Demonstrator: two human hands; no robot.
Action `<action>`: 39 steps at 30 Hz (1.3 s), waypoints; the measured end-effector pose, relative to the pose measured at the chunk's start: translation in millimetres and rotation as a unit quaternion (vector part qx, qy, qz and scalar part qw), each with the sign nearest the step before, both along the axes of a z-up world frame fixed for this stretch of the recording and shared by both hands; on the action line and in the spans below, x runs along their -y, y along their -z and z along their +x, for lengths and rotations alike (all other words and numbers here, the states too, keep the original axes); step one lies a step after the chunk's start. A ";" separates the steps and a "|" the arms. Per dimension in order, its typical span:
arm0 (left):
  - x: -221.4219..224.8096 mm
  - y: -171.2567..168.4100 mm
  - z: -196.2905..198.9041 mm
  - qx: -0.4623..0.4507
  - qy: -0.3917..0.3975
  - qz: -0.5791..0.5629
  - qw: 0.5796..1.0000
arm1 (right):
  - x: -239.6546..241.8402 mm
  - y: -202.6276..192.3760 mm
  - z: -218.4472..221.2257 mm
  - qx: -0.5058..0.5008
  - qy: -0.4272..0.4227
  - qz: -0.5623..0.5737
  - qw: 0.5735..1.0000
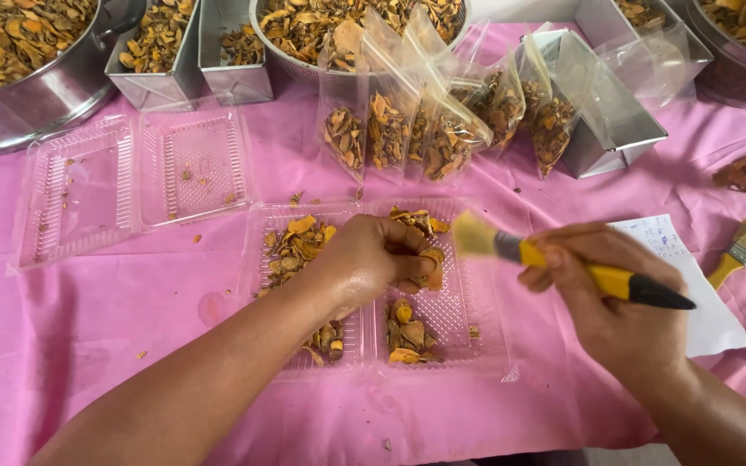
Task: Sorting and cleaning dried leaves using a brush and placing them into containers and bags
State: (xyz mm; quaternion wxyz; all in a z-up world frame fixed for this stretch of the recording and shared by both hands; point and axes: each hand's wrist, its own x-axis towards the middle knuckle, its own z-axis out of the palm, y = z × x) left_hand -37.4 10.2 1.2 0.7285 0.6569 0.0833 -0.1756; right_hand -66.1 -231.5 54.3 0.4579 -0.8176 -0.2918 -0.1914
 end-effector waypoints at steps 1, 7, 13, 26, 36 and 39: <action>-0.8 -2.9 -0.8 0.002 0.000 0.001 1.000 | 0.2 -1.3 -2.7 0.002 0.000 0.001 1.000; -5.8 -30.0 0.1 0.016 -0.025 0.070 0.997 | -3.2 -3.2 1.3 0.000 -0.096 0.035 0.995; 5.4 -47.2 10.5 0.084 -0.022 0.199 0.976 | 9.6 22.1 29.5 -0.099 0.027 0.101 0.990; 30.0 -18.1 -6.3 0.310 0.193 0.598 0.714 | 11.2 22.0 26.4 -0.082 0.030 0.086 0.992; 42.4 -15.1 -53.4 0.229 0.392 0.660 0.598 | -2.8 21.4 20.5 -0.017 0.003 -0.005 1.000; 47.7 7.0 -50.1 0.205 0.362 0.635 0.651 | -4.8 26.5 21.6 -0.010 -0.024 0.007 1.000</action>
